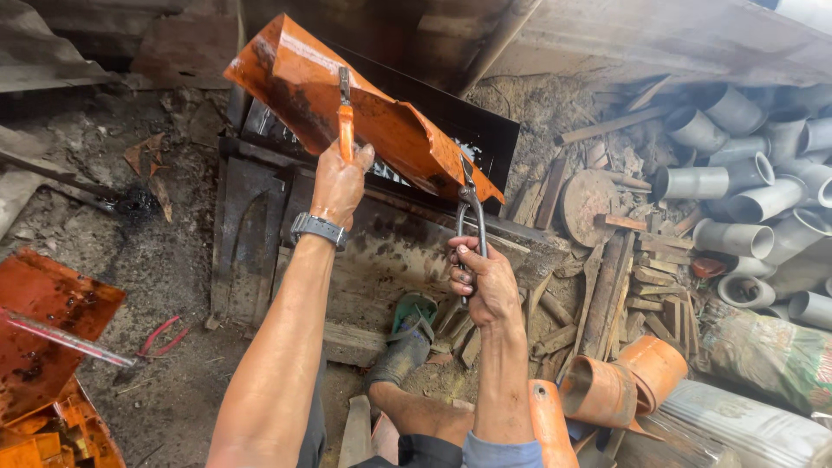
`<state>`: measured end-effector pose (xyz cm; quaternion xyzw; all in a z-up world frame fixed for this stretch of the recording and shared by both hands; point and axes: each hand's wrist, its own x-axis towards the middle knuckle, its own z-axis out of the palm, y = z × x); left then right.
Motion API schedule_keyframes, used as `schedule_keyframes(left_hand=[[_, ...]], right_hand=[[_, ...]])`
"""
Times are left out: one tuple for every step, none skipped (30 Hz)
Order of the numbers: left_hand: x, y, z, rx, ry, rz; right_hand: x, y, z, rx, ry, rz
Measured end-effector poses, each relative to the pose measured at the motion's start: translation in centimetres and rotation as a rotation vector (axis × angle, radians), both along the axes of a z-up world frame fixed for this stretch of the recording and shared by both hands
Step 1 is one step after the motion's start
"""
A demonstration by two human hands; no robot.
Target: The person uses pliers to handle a flexible orange sheet, dipping it into a black liquid bath to coat it. The person then transfers the coated sheet to a flat surface and uses pliers to smooth and spread the coating evenly across the material.
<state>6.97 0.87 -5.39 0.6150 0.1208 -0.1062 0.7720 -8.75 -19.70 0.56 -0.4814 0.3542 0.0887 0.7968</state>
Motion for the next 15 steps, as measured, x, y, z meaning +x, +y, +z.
schedule_keyframes(left_hand=[[-0.2, -0.1, 0.4, 0.001, -0.006, 0.009], [-0.2, -0.2, 0.9, 0.003, -0.016, 0.019], [-0.2, -0.1, 1.4, -0.003, -0.015, 0.012], [-0.3, -0.3, 1.8, -0.011, -0.013, 0.004], [-0.4, -0.4, 2.2, -0.02, -0.011, -0.004], [-0.5, -0.4, 2.5, -0.021, -0.009, 0.0], [-0.5, -0.5, 2.7, -0.022, -0.006, 0.003], [-0.5, -0.4, 2.9, -0.024, -0.005, 0.006], [-0.6, -0.4, 3.1, -0.032, -0.026, 0.011], [-0.6, -0.3, 3.2, -0.04, -0.047, 0.017], [-0.6, -0.3, 3.3, -0.048, -0.069, 0.022], [-0.6, -0.3, 3.3, -0.041, -0.059, 0.019], [-0.7, -0.3, 3.3, -0.033, -0.049, 0.015], [-0.7, -0.3, 3.3, -0.025, -0.041, 0.016], [-0.6, -0.3, 3.3, -0.014, -0.052, 0.026]], right_hand=[[0.0, 0.1, 0.2, -0.01, 0.002, -0.005], [0.1, 0.2, 0.3, -0.018, 0.0, -0.009], [0.2, 0.4, 0.4, -0.027, -0.001, -0.014], [0.3, 0.4, 0.5, -0.03, -0.004, -0.013], [0.3, 0.4, 0.6, -0.033, -0.007, -0.013], [0.3, 0.4, 0.6, -0.035, -0.01, -0.012], [0.3, 0.4, 0.7, -0.025, -0.019, -0.012], [0.4, 0.5, 0.6, -0.016, -0.028, -0.011], [0.4, 0.5, 0.6, -0.007, -0.037, -0.011], [0.5, 0.5, 0.6, -0.018, -0.033, -0.004], [0.6, 0.5, 0.6, -0.029, -0.029, 0.003], [0.5, 0.5, 0.5, -0.04, -0.023, 0.005], [0.5, 0.5, 0.5, -0.03, -0.03, -0.001], [0.5, 0.5, 0.5, -0.02, -0.039, -0.004], [0.6, 0.5, 0.5, -0.009, -0.048, -0.007]])
